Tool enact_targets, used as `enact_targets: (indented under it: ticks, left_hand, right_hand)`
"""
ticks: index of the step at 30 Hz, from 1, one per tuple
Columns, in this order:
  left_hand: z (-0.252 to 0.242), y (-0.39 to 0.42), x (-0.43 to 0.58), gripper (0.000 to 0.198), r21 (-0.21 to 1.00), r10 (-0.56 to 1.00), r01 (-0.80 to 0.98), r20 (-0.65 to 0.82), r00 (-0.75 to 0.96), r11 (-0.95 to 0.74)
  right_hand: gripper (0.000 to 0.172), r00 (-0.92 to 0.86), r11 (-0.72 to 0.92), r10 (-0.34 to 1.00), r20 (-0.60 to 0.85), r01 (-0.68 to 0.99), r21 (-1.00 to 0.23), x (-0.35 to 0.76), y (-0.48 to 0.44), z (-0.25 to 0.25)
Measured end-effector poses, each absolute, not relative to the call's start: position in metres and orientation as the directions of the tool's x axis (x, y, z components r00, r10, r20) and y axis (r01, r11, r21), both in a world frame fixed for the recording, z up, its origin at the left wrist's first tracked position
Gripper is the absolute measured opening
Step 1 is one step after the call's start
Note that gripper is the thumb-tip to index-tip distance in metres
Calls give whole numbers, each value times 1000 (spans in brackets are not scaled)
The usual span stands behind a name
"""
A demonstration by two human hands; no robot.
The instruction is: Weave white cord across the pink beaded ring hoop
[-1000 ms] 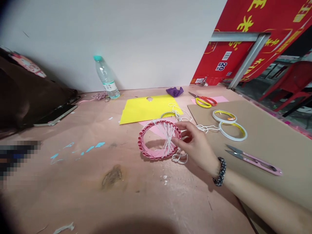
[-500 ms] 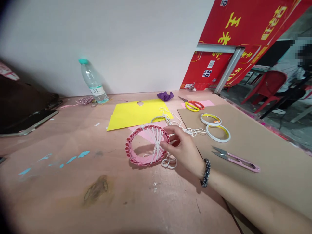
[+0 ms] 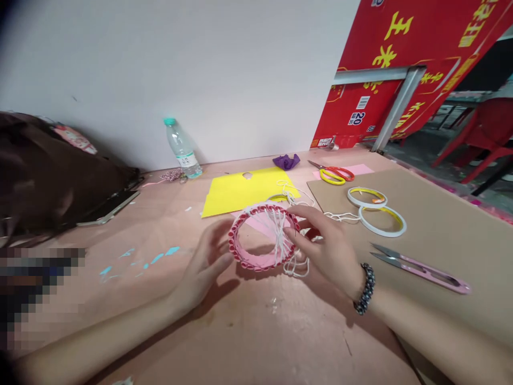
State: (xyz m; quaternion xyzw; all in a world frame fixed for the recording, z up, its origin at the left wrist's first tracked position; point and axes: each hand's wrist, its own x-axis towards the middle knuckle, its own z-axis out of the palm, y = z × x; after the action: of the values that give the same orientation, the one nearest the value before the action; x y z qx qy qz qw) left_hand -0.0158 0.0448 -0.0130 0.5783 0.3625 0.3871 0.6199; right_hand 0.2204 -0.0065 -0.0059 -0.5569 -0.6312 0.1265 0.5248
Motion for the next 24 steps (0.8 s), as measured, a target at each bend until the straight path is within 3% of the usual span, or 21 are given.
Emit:
enact_targets:
  ticks: [2,5,11,15,19,24]
  left_hand:
    - [-14,46,-14,42,995,859,-61,-38,511,80]
    - [-14,51,-11,23,987,776,-15,-119,619,163]
    - [-12,53,-9,20,986,773,-25,-114,625,165]
    - [-14,52,-8,19,982,775,-21,-134,617,186]
    - [-17,53,-6,24,963,793,-51,-188,579,266]
    - [-18,59,-5,25,942,827,-131,-199,526,310]
  right_hand:
    - [23,144,352,820,553,636,-687,219,-9,-6]
    - [23,97,374,790,606,706,-601,217,-9,-6]
    - [26,-33,523,600,799,771,-362,224,-6,-9]
    - [30,-148,525,538,830,829,-192,231,-8,-9]
    - [34,-180,572,526,831,798,-189,229,-14,0]
    - [23,-255,628,584,770,744,-230,206,-44,23]
